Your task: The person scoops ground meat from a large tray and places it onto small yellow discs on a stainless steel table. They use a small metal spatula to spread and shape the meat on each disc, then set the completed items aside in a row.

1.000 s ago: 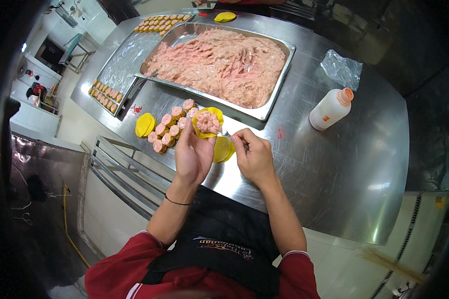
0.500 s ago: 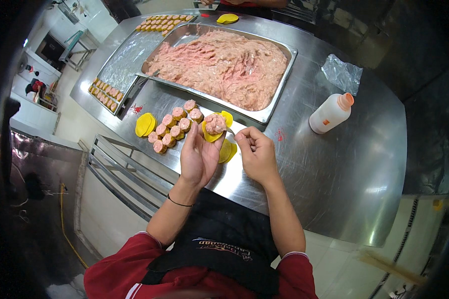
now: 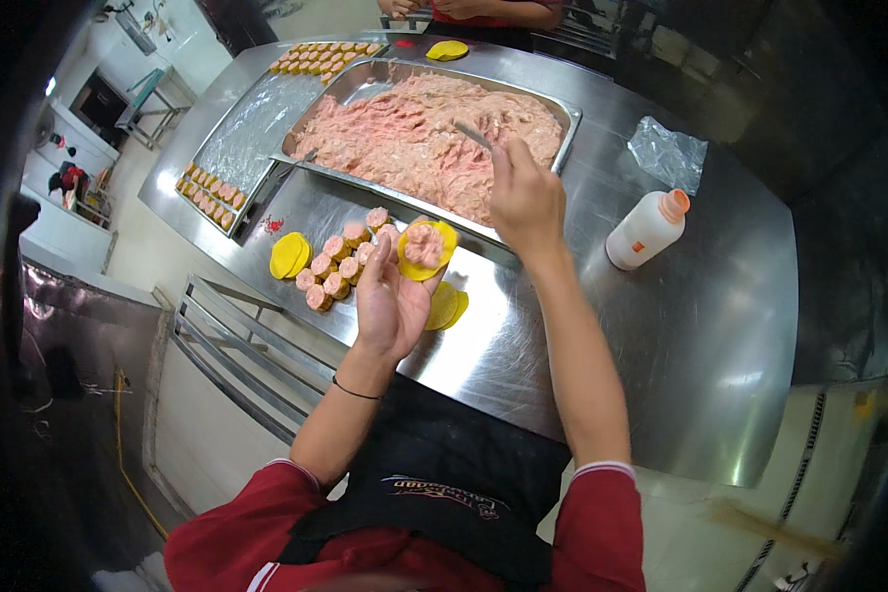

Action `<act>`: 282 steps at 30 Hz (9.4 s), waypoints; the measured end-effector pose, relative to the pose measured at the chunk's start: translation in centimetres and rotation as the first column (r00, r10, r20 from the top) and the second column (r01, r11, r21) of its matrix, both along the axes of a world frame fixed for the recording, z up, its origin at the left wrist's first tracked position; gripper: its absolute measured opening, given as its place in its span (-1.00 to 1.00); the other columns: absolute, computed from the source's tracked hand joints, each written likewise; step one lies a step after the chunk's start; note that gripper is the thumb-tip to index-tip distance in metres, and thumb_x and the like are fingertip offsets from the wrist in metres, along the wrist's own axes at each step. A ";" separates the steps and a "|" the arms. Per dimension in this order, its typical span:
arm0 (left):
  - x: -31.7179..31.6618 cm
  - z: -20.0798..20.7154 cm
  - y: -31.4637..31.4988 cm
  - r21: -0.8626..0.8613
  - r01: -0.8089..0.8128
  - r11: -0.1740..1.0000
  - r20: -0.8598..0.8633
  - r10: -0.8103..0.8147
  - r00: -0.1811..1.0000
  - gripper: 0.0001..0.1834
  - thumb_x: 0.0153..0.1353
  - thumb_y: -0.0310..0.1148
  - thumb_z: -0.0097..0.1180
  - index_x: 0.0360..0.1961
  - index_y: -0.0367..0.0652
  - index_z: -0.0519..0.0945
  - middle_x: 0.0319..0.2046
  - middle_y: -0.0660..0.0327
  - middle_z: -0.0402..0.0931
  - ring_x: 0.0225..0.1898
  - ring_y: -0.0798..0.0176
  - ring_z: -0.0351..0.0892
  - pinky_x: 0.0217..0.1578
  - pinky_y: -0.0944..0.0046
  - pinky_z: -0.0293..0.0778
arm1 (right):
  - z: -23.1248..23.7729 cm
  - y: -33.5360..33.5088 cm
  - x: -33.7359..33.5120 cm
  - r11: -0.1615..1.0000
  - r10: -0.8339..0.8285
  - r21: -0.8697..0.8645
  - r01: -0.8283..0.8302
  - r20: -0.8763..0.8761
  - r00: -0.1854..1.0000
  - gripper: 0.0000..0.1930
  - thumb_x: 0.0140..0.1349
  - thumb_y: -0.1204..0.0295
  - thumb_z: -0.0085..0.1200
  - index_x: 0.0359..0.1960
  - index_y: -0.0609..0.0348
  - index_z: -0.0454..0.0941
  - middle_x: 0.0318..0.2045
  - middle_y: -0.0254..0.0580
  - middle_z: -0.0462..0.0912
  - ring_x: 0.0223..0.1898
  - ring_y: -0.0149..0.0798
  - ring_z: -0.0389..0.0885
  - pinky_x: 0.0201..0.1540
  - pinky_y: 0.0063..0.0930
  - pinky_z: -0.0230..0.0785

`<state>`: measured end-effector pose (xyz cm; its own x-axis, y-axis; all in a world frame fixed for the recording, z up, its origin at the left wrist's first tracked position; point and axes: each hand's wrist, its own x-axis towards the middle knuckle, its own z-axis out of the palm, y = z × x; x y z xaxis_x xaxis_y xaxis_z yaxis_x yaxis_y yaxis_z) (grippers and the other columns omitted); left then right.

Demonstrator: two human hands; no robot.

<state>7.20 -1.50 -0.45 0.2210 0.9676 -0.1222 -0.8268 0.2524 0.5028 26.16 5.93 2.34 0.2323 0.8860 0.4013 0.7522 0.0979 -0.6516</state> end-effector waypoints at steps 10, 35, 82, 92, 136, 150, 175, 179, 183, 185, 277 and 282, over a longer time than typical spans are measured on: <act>-2.2 0.3 0.3 0.046 0.034 0.998 -0.018 -0.033 0.999 -0.30 0.66 0.00 -0.24 0.48 -0.46 0.22 0.43 -0.23 0.35 0.50 -0.22 0.34 0.53 -0.10 0.27 | 4.7 0.7 3.0 0.959 0.065 -0.284 0.004 0.235 0.970 -0.71 0.41 0.32 0.16 -0.21 0.36 0.74 -0.31 0.11 0.78 -0.20 0.01 0.79 -0.08 -0.09 0.59; -0.3 1.7 0.8 0.223 -0.093 0.970 -0.003 0.096 0.995 -0.50 0.66 -0.10 -0.18 0.35 -0.30 0.37 0.37 0.00 0.40 0.49 0.04 0.31 0.60 -0.04 0.09 | 0.4 -9.9 -1.7 0.919 0.337 0.173 -0.356 0.130 0.933 -0.94 0.40 0.46 0.22 -0.20 0.16 0.65 -0.36 -0.07 0.71 -0.41 0.10 0.73 -0.38 -0.13 0.55; 0.5 3.5 0.3 0.442 0.223 0.869 -0.144 -0.176 0.974 -0.01 0.47 0.02 -0.04 0.66 -0.39 -0.14 0.49 -0.05 0.25 0.55 0.06 0.21 0.60 0.00 -0.01 | 4.2 -8.2 1.7 0.949 0.314 0.086 -0.304 -0.154 0.937 -0.71 0.37 0.27 0.31 -0.45 0.20 0.66 -0.71 -0.06 0.51 -0.67 -0.09 0.53 -0.52 -0.20 0.31; -1.2 3.6 1.8 0.589 0.650 0.480 -0.771 0.576 0.273 -0.73 0.30 -0.32 0.46 -0.17 -0.22 0.61 -0.34 0.33 0.58 -0.31 0.51 0.52 -0.27 0.40 0.47 | 5.8 -9.0 2.1 0.852 0.495 -0.107 -0.512 -0.152 0.856 -0.60 0.26 0.08 0.36 -0.56 0.15 0.73 -0.64 -0.08 0.69 -0.57 -0.08 0.72 -0.42 -0.26 0.52; -0.4 7.2 1.7 0.445 0.665 0.600 -0.893 0.244 0.378 -0.63 0.12 -0.33 0.65 -0.37 -0.21 0.60 -0.50 0.37 0.59 -0.45 0.53 0.49 -0.40 0.42 0.36 | 5.9 -9.2 5.3 0.892 0.445 0.039 -0.451 -0.263 0.856 -0.72 0.26 0.37 0.42 -0.55 0.28 0.70 -0.76 -0.40 0.48 -0.67 -0.60 0.33 -0.55 -0.55 0.09; -0.4 7.4 1.6 0.491 0.631 0.601 -0.810 0.048 0.585 -0.68 0.17 -0.35 0.60 -0.34 -0.24 0.63 -0.47 0.32 0.66 -0.43 0.46 0.60 -0.29 0.40 0.52 | 6.4 -9.8 6.1 0.887 0.416 -0.053 -0.458 -0.336 0.845 -0.79 0.28 0.44 0.41 -0.48 0.26 0.71 -0.61 -0.37 0.63 -0.55 -0.58 0.43 -0.46 -0.58 0.18; 0.0 7.7 0.8 0.374 0.768 0.520 -0.924 0.133 0.359 -0.53 0.22 -0.05 0.56 -0.49 -0.21 0.63 -0.69 0.23 0.40 -0.60 0.36 0.33 -0.51 0.24 0.32 | 6.7 -9.7 4.7 0.778 0.598 0.267 -0.568 -0.040 0.800 -0.70 0.02 0.31 0.57 -0.63 0.14 0.66 -0.75 -0.33 0.49 -0.72 -0.39 0.39 -0.52 -0.45 0.15; 0.0 7.9 1.1 0.471 0.746 0.471 -0.882 0.269 0.387 -0.62 0.20 -0.17 0.58 -0.42 -0.23 0.66 -0.63 0.24 0.48 -0.58 0.38 0.40 -0.48 0.28 0.33 | 6.6 -9.6 4.0 0.850 0.496 0.214 -0.482 -0.016 0.868 -0.71 0.00 0.32 0.58 -0.62 0.13 0.66 -0.74 -0.32 0.48 -0.72 -0.37 0.39 -0.49 -0.45 0.16; -0.4 7.8 1.3 0.414 0.799 0.437 -0.906 0.281 0.316 -0.64 0.19 -0.20 0.59 -0.37 -0.25 0.68 -0.60 0.22 0.54 -0.59 0.33 0.45 -0.48 0.28 0.34 | 6.4 -9.6 4.0 0.810 0.564 0.272 -0.519 -0.125 0.816 -0.69 0.04 0.31 0.56 -0.63 0.13 0.65 -0.76 -0.30 0.45 -0.72 -0.39 0.39 -0.56 -0.44 0.14; -0.3 7.5 1.3 0.503 0.756 0.419 -0.857 0.354 0.374 -0.63 0.17 -0.20 0.60 -0.40 -0.25 0.67 -0.61 0.22 0.55 -0.60 0.31 0.49 -0.49 0.27 0.34 | 6.2 -9.5 4.0 0.820 0.553 0.217 -0.529 -0.063 0.831 -0.69 0.06 0.32 0.55 -0.62 0.18 0.65 -0.75 -0.25 0.47 -0.71 -0.42 0.39 -0.57 -0.46 0.14; -3.3 -8.6 0.4 0.447 -0.062 0.892 -0.887 0.451 0.101 -0.63 0.21 -0.27 0.51 -0.54 -0.27 0.58 -0.63 0.23 0.54 -0.58 0.40 0.45 -0.50 0.29 0.41 | -9.2 -14.2 -3.0 0.817 0.506 0.013 -0.576 -0.494 0.707 -0.75 0.27 0.45 0.38 -0.51 0.31 0.64 -0.77 -0.23 0.39 -0.72 -0.45 0.32 -0.61 -0.40 0.20; -3.4 -8.9 0.2 0.441 -0.070 0.895 -0.888 0.446 0.112 -0.65 0.22 -0.29 0.49 -0.53 -0.21 0.57 -0.59 0.32 0.53 -0.54 0.47 0.43 -0.47 0.34 0.38 | -9.4 -14.3 -2.7 0.805 0.528 -0.015 -0.593 -0.437 0.728 -0.75 0.28 0.42 0.39 -0.51 0.29 0.63 -0.73 -0.15 0.49 -0.73 -0.28 0.42 -0.59 -0.33 0.28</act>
